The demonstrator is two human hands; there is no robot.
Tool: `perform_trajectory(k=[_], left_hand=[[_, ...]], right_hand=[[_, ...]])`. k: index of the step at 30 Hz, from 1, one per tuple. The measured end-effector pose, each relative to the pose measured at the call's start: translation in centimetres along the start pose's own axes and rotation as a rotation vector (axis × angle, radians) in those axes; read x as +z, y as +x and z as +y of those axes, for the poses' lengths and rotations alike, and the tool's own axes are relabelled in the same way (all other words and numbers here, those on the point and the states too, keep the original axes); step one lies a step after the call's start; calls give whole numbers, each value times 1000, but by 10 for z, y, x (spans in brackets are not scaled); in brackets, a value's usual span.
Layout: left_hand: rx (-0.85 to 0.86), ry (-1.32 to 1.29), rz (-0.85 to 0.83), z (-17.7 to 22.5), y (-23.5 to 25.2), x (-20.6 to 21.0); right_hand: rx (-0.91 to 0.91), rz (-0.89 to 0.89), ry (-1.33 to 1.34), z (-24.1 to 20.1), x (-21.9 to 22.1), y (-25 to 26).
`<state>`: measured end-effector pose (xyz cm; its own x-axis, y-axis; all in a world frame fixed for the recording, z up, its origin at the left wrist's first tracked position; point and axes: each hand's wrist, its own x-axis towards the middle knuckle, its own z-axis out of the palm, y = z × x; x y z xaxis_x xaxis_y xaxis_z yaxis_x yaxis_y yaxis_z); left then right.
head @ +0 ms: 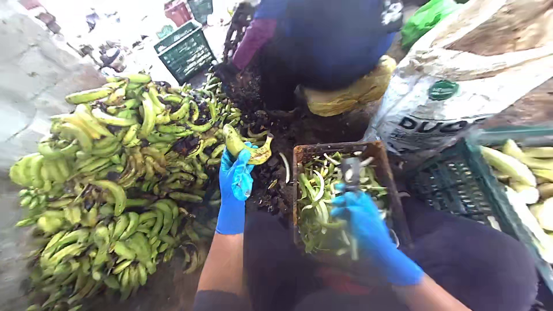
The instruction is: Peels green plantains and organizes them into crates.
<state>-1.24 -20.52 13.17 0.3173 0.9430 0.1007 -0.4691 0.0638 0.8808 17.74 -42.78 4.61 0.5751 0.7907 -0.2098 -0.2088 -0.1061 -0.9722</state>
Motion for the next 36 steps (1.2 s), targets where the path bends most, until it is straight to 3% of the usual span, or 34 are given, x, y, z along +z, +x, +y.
perform_trajectory(k=[2, 3, 6, 8, 9, 10, 12, 13, 14, 15, 16, 18, 21, 23, 27, 29, 31, 33, 36], left_hand=[[-59, -10, -90, -7, -14, 35], [-72, 5, -138, -11, -20, 49], [-79, 38, -353, -31, -34, 61], [-83, 9, -488, -41, -37, 60], [-92, 1, -507, -44, -38, 59], [-103, -15, -499, -44, -39, 57], [-159, -149, -482, -42, -38, 48], [-210, -253, -500, -41, -35, 43], [-260, -360, -542, -41, -26, 41], [-318, -416, -546, -38, -21, 46], [-384, -380, -527, -34, -21, 54], [-487, -259, -482, -31, -18, 74], [-556, -171, -411, -30, -6, 108], [-512, -150, -349, -36, -1, 117], [-390, 11, -330, -50, -3, 121], [-379, 8, -379, -61, -17, 124], [-419, -140, -391, -69, -23, 126], [-453, -236, -382, -67, -17, 121], [-362, -175, -352, -64, 3, 109]], right_hand=[[44, -45, -29, 2, 15, -7], [-78, -67, -6, -8, 19, -12], [-721, -116, 181, -64, 18, -27], [-897, -139, 198, -90, 5, -30], [-877, -122, 64, -84, -4, -28], [-745, -119, -124, -65, -13, -25], [-168, -278, -407, -19, -21, -20], [102, -369, -457, -7, -20, -19], [248, -416, -448, -8, -19, -16], [277, -434, -378, -18, -21, -15], [203, -431, -268, -35, -27, -13], [-201, -354, -204, -72, -46, 11], [-970, 21, -786, -112, -75, 70], [-1156, 150, -973, -109, -78, 81], [-1115, 101, -1006, -78, -55, 65], [-1077, 274, -988, -83, -57, 78], [-905, 524, -1004, -98, -70, 101], [-783, 612, -966, -111, -80, 112], [-876, 354, -940, -104, -59, 90]])
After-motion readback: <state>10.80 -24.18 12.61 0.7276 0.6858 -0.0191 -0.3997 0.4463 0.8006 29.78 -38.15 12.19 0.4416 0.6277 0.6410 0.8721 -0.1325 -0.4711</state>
